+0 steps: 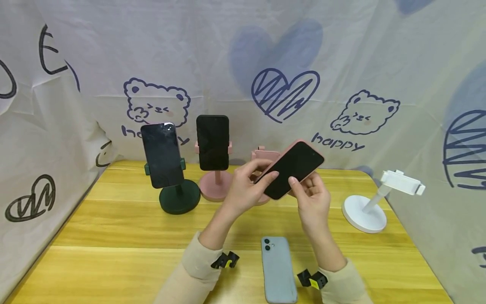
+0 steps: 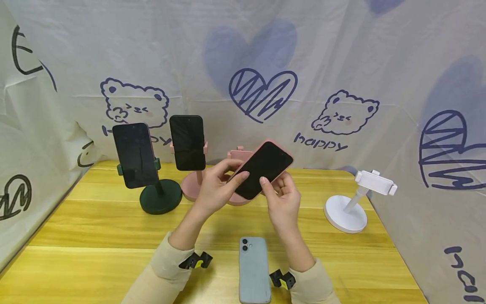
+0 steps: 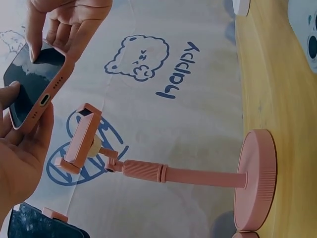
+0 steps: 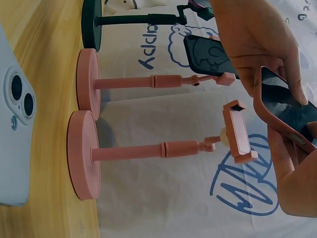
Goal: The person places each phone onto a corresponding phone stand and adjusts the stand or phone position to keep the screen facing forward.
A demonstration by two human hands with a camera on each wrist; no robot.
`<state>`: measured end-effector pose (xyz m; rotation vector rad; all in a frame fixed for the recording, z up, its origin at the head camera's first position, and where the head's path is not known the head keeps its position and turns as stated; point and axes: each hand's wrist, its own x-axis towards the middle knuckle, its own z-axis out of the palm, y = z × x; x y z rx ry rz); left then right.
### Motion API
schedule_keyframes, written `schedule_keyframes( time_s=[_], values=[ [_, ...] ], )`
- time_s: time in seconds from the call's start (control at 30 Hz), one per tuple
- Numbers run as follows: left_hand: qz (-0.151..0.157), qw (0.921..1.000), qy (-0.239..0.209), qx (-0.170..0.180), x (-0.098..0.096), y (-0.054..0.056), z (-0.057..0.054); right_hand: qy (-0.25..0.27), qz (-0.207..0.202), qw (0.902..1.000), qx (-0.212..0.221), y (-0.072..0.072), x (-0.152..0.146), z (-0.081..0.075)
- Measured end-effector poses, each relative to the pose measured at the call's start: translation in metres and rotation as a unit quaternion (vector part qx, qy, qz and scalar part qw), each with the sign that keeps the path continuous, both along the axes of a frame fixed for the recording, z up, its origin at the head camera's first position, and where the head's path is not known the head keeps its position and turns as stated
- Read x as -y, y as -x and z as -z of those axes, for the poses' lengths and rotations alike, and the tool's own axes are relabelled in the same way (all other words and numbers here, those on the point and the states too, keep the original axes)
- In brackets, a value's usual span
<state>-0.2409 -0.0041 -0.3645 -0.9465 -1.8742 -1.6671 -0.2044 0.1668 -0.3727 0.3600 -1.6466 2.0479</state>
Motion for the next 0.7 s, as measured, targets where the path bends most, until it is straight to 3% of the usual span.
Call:
schedule_keyframes(
  time_s=[0.2,0.27,0.37,0.53,0.7],
  values=[
    [-0.01,0.999,-0.015,-0.041,0.0,0.005,0.001,-0.006,0.006,0.9995,-0.03,0.0,-0.004,0.0],
    [-0.031,0.9974,-0.029,-0.058,0.0,0.007,0.003,-0.009,0.01,0.9992,-0.037,0.0,-0.005,0.0],
    [-0.087,0.9922,-0.046,-0.077,0.0,0.012,0.005,-0.013,0.013,0.9988,-0.045,0.001,-0.007,-0.002],
    [-0.159,0.9849,-0.047,-0.05,0.0,0.017,0.01,-0.012,0.018,0.9984,-0.053,0.006,-0.01,-0.007],
    [-0.162,0.9861,-0.036,-0.007,0.002,0.02,0.014,-0.005,0.024,0.998,-0.059,0.012,-0.013,-0.01]
  ],
)
